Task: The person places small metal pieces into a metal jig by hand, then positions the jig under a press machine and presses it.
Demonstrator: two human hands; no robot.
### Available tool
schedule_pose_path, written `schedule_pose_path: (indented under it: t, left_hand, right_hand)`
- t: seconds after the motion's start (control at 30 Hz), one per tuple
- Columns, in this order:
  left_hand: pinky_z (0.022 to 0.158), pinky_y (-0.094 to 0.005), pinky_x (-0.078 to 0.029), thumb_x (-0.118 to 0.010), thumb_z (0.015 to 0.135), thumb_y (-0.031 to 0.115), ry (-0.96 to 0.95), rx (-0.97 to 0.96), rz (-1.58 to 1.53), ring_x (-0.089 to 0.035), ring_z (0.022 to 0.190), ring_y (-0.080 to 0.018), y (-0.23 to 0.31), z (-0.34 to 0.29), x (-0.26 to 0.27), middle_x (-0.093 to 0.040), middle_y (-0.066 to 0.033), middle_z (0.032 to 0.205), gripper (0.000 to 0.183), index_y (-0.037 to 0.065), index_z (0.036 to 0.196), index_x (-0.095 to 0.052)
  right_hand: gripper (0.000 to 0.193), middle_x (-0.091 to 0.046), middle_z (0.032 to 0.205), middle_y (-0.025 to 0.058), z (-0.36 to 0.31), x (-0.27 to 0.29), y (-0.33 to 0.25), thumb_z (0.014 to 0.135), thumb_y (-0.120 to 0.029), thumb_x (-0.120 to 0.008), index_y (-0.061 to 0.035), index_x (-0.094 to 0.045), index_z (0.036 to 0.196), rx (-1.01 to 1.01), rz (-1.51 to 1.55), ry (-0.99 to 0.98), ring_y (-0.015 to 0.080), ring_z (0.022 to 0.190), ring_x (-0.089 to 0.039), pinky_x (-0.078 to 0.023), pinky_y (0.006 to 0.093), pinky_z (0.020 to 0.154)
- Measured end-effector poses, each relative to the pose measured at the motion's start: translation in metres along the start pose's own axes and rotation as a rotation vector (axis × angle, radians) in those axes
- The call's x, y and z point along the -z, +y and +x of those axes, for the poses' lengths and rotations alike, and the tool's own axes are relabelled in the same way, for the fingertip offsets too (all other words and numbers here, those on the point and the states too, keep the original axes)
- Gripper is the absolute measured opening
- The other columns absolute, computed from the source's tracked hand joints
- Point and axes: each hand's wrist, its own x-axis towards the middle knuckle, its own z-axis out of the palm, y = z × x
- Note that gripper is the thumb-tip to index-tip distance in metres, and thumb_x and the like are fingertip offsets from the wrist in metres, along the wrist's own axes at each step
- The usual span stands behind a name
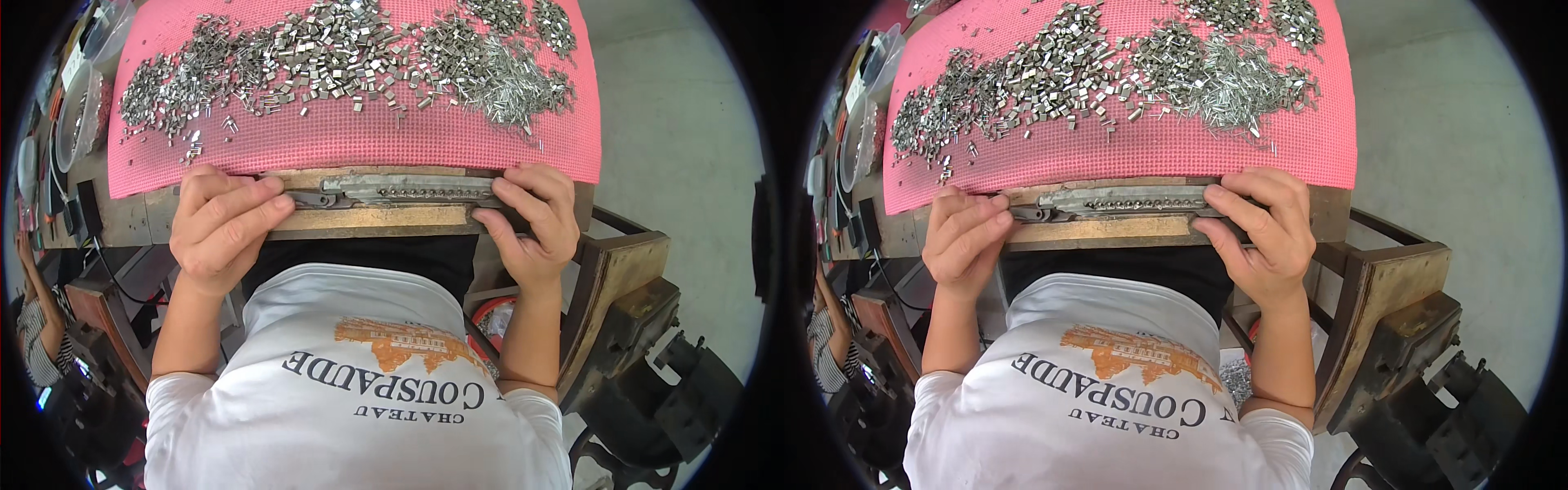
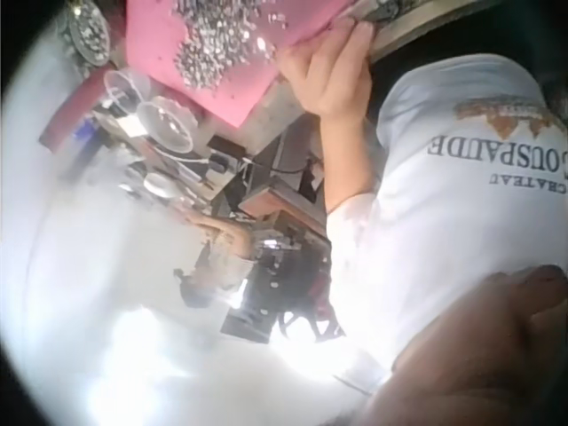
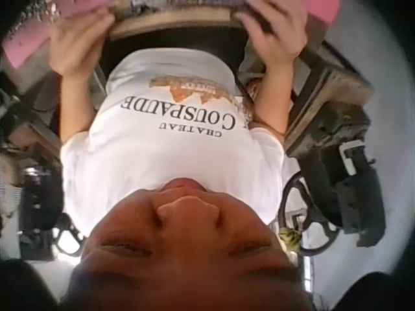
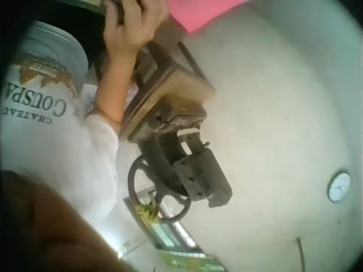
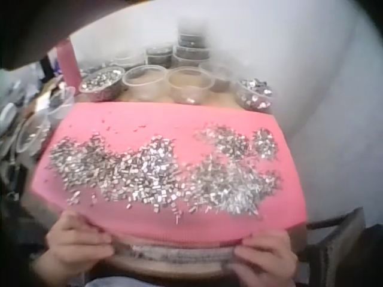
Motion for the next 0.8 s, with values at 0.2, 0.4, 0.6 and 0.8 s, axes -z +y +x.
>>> schedule_pose_path:
  t: [0.2,0.4,0.6,0.8]
  left_hand:
    - [0.073,-0.0366,-0.052,-0.083,0.067,0.002,0.000,0.013,0.008,-0.067,0.083,-0.0241,0.001,-0.001,0.000,-0.078,-0.0106,0.101,0.036,0.004,0.103,-0.082]
    - [0.078,-0.0381,-0.056,-0.078,0.067,-0.001,-0.012,0.066,0.066,-0.068,0.088,-0.0280,0.005,0.003,-0.004,-0.077,-0.0133,0.104,0.042,0.001,0.109,-0.079]
    - [0.079,-0.0376,-0.056,-0.077,0.072,-0.003,0.028,0.110,0.077,-0.068,0.090,-0.0280,0.008,0.005,-0.003,-0.077,-0.0113,0.104,0.041,0.003,0.112,-0.078]
    - [0.081,-0.0386,-0.054,-0.085,0.072,0.005,-0.131,0.317,-0.128,-0.067,0.091,-0.0282,0.005,0.022,0.016,-0.075,-0.0086,0.102,0.036,0.006,0.108,-0.080]
  right_hand:
    - [0.048,-0.070,0.109,0.0081,-0.001,-0.001,-0.003,0.066,-0.009,-0.093,-0.0090,-0.079,0.112,-0.033,0.014,0.000,0.0290,0.100,-0.065,-0.054,0.0389,0.085]
    - [0.051,-0.067,0.111,0.0094,0.001,0.002,0.001,0.071,-0.013,-0.090,-0.0094,-0.076,0.120,-0.017,-0.021,-0.057,0.0301,0.103,-0.062,-0.052,0.0400,0.089]
    - [0.048,-0.067,0.110,0.0093,0.008,0.003,-0.011,0.076,-0.018,-0.086,-0.0078,-0.075,0.122,-0.065,-0.143,-0.107,0.0313,0.102,-0.061,-0.046,0.0419,0.094]
    - [0.042,-0.067,0.112,0.0100,0.036,0.010,-0.028,0.078,-0.013,-0.082,-0.0052,-0.074,0.119,-0.042,-0.153,-0.210,0.0314,0.103,-0.062,-0.043,0.0435,0.095]
